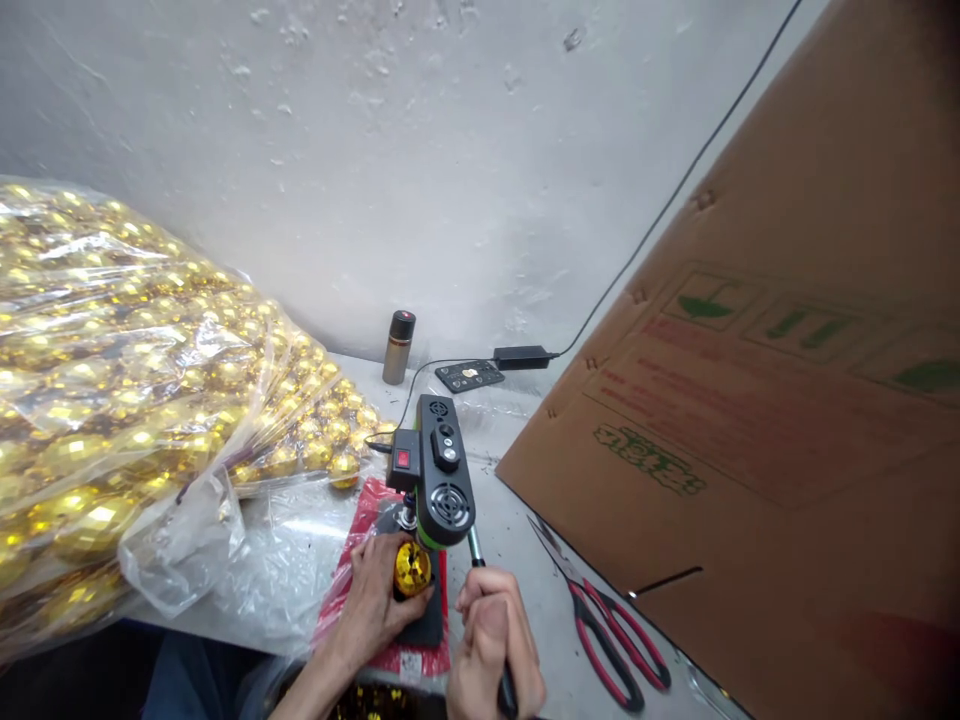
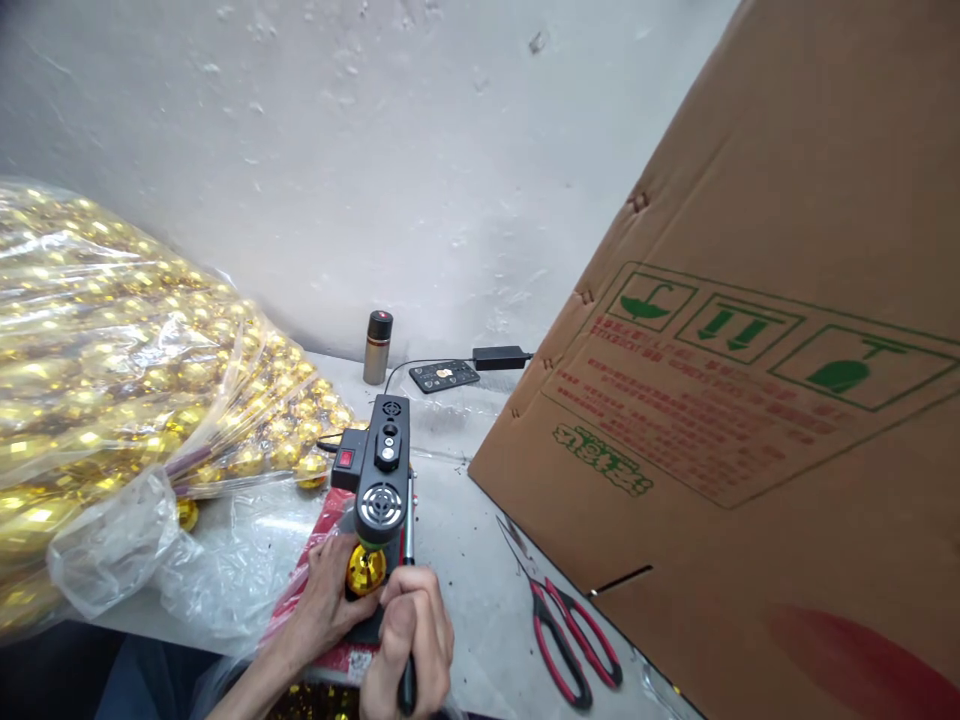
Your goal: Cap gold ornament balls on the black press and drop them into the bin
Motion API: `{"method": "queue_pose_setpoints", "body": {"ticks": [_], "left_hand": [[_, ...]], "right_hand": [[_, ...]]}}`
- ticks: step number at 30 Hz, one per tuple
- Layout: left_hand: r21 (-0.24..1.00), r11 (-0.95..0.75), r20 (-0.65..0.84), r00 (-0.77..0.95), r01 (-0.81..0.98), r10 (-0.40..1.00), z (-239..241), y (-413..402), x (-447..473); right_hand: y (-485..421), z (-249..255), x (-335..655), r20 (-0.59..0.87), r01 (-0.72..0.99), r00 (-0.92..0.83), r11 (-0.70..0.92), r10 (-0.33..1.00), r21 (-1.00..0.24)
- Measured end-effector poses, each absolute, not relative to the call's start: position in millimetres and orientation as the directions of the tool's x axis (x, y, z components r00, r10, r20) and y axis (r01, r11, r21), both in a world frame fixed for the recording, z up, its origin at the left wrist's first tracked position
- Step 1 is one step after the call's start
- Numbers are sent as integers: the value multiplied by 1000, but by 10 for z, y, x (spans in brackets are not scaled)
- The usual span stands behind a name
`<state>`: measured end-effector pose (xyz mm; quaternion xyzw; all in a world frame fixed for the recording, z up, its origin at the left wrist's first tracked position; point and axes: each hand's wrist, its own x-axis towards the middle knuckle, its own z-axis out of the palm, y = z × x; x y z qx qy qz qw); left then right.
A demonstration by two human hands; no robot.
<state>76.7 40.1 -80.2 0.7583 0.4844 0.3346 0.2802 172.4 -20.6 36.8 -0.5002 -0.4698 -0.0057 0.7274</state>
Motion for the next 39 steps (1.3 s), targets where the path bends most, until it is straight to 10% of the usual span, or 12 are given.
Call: {"method": "queue_pose_setpoints", "body": {"ticks": [18,23,39], "left_hand": [[709,-484,481,149,513,864,-1061,59,452],[776,-470,337,354,421,872,-1218,-363,199],[913,-231,199,126,336,972,-967,-731,274]], "right_hand": [[-204,643,1778,686,461,482,507,545,-728],[-208,643,1775,682,454,475,509,556,-731],[-212,644,1791,694,462,470,518,546,-720]]}}
